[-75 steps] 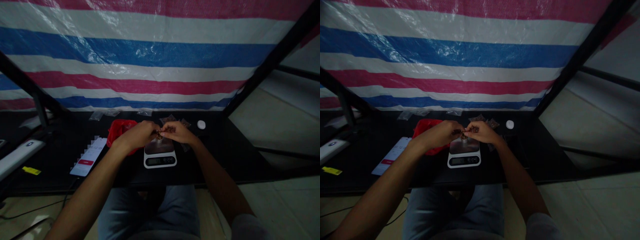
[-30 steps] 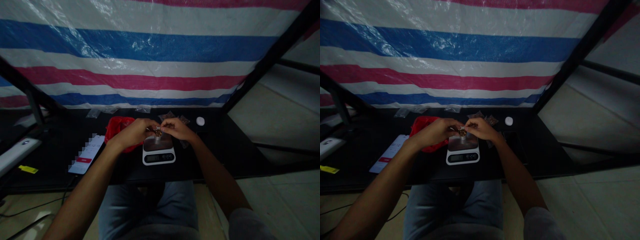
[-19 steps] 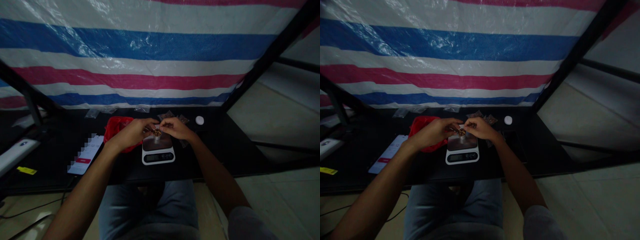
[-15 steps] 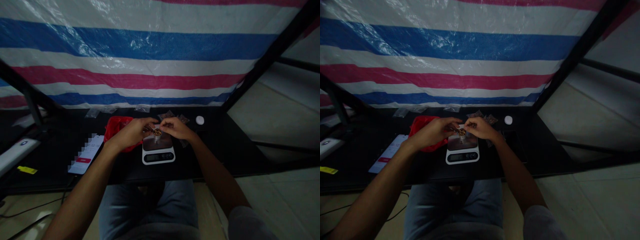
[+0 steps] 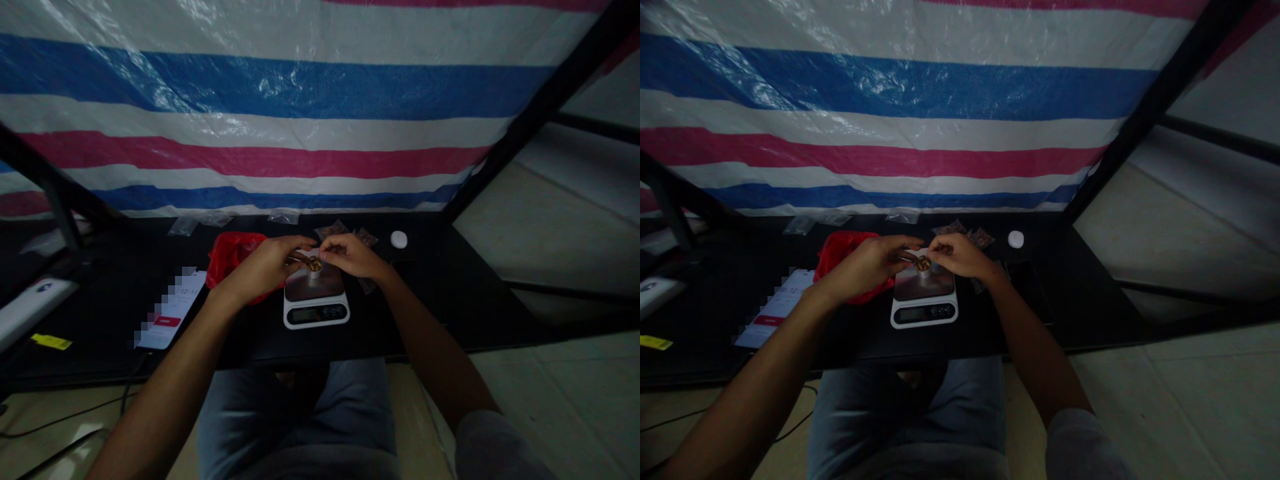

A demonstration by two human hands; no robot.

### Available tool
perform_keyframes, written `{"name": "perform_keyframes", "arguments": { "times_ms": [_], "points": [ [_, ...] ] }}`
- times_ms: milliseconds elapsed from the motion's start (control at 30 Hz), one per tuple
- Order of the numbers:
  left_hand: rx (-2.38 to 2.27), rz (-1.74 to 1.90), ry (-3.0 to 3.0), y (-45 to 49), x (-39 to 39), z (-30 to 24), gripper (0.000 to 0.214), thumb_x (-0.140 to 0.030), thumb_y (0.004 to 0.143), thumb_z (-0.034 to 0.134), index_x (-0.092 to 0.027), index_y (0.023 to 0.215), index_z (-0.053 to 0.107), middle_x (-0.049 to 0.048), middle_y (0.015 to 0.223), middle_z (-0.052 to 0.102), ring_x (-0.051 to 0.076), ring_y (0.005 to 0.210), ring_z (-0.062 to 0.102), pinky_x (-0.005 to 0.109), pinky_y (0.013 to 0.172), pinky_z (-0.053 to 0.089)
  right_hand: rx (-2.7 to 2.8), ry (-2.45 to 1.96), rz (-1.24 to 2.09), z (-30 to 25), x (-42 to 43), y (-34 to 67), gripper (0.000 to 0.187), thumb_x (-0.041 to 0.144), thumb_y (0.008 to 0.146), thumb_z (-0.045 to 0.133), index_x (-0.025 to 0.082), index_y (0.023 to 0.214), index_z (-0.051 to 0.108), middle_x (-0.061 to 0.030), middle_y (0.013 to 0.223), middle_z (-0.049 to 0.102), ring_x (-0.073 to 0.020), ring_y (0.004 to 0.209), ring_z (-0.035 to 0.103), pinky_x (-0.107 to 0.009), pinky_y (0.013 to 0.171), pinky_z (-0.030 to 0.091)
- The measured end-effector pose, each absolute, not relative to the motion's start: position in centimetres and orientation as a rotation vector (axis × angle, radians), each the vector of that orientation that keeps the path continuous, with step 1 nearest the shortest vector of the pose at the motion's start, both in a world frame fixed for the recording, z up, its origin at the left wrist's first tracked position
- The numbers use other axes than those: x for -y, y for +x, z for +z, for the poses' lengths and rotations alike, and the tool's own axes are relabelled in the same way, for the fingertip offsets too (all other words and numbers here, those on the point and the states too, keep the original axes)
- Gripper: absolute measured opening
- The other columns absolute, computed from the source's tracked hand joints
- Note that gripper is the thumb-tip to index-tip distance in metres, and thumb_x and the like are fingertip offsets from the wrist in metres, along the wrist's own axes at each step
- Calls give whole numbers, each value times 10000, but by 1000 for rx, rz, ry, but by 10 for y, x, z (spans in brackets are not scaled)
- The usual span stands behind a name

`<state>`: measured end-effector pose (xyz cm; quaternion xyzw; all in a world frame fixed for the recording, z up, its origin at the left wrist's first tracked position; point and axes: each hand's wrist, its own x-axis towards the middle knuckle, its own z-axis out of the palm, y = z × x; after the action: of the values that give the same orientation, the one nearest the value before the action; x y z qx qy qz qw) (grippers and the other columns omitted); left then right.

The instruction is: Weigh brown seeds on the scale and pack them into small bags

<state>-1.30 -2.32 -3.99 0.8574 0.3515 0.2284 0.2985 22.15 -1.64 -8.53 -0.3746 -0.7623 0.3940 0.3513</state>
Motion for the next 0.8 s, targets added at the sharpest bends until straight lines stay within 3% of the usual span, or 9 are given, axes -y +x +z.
{"name": "perform_keyframes", "arguments": {
  "times_ms": [367, 800],
  "points": [
    [-896, 641, 2355, -16, 24, -42, 316, -146, 901, 640, -193, 1211, 682, 51, 1057, 790, 203, 964, 756, 292, 853, 584, 1969, -968, 1012, -84, 17, 221, 151, 300, 891, 638, 165, 855, 693, -52, 857, 718, -173, 787, 646, -295, 718, 486],
    [-855, 652, 2411, -18, 24, -51, 287, -155, 920, 623, -230, 1179, 719, 35, 1135, 783, 204, 1018, 746, 308, 908, 567, 2006, -963, 957, -85, 17, 222, 160, 297, 916, 632, 161, 872, 704, -49, 856, 721, -164, 780, 646, -302, 727, 484]
  ]
}}
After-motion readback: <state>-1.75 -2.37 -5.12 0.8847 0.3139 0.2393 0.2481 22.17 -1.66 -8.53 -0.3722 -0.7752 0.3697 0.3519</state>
